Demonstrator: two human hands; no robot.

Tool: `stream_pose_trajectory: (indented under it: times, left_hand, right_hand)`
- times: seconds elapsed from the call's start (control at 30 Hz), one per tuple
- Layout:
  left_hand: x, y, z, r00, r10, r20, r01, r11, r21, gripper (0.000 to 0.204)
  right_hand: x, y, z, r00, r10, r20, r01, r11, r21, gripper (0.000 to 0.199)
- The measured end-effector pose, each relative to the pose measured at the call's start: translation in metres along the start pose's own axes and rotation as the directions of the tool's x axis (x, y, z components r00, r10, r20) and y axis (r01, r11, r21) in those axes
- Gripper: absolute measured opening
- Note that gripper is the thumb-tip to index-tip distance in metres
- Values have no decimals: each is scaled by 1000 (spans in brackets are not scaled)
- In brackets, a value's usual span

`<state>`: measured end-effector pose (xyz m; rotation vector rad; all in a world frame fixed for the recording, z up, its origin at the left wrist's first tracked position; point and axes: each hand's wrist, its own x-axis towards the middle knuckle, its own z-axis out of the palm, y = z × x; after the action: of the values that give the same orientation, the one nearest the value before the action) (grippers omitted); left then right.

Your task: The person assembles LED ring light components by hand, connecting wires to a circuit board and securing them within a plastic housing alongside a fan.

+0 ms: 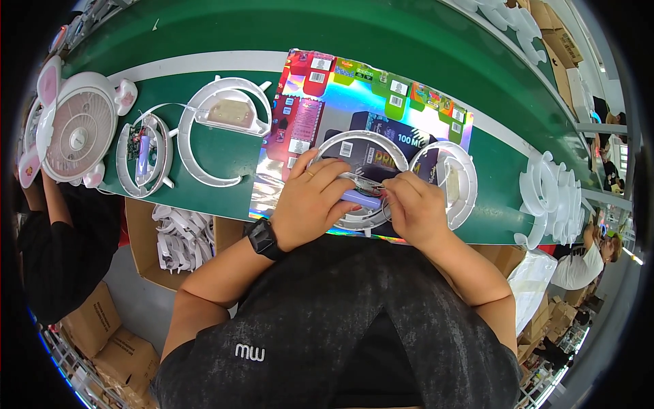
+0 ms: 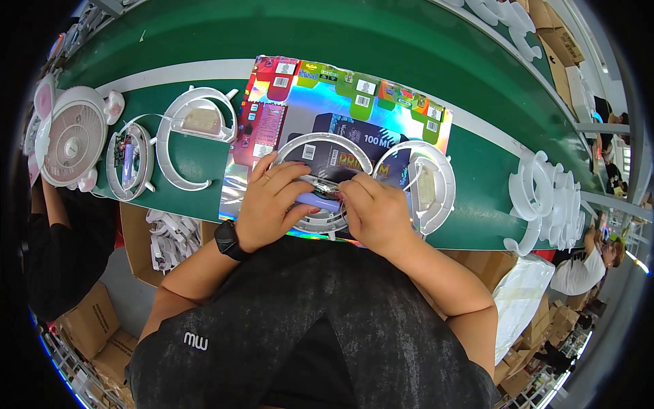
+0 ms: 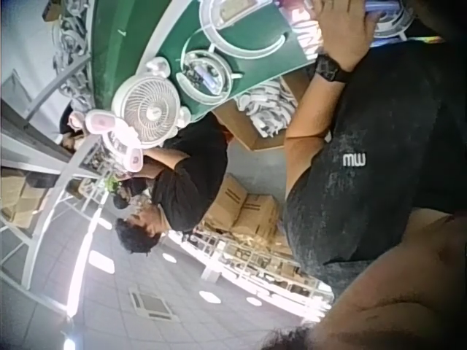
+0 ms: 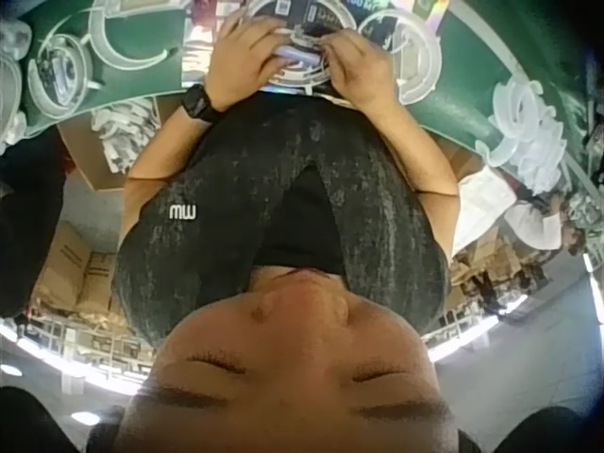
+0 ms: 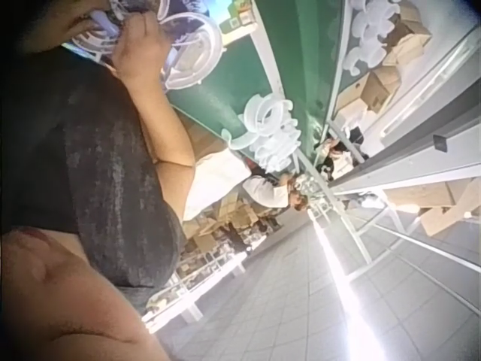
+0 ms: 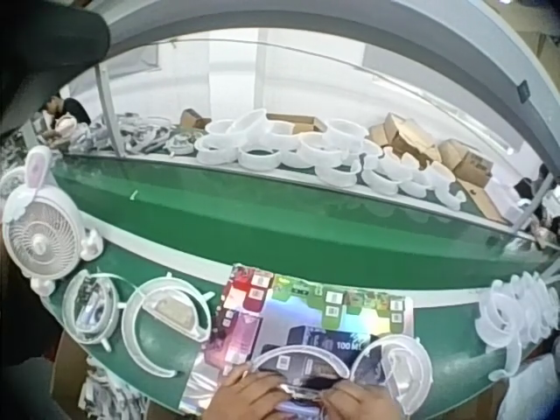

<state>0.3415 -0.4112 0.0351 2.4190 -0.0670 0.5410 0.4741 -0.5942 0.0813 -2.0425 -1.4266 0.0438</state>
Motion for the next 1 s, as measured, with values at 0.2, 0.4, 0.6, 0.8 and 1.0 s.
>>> stream_pose_trajectory:
  times: [0.2, 0.4, 0.6, 0.8, 1.0]
  left_hand:
    - [1, 2, -1, 1000, -5, 7, 5, 1000, -5, 35]
    - [-1, 1, -1, 1000, 5, 17, -5, 1000, 23, 32]
    - [1, 2, 0, 999, -27, -20, 27, 1000, 0, 33]
    - [0, 2, 0, 1000, -25, -18, 25, 1000, 1, 34]
    - [0, 1, -1, 1000, -20, -14, 20, 1000, 3, 35]
  right_hand:
    - [1, -6, -1, 1000, 11, 3, -11, 999, -38, 17]
    - [-3, -5, -1, 999, 39, -6, -39, 999, -32, 16]
    - [-1, -2, -8, 999, -3, 38, 6, 997, -75, 17]
    - [5, -1, -8, 997, -35, 67, 38, 998, -58, 16]
    - [5, -1, -10, 996, -23, 84, 28, 998, -58, 16]
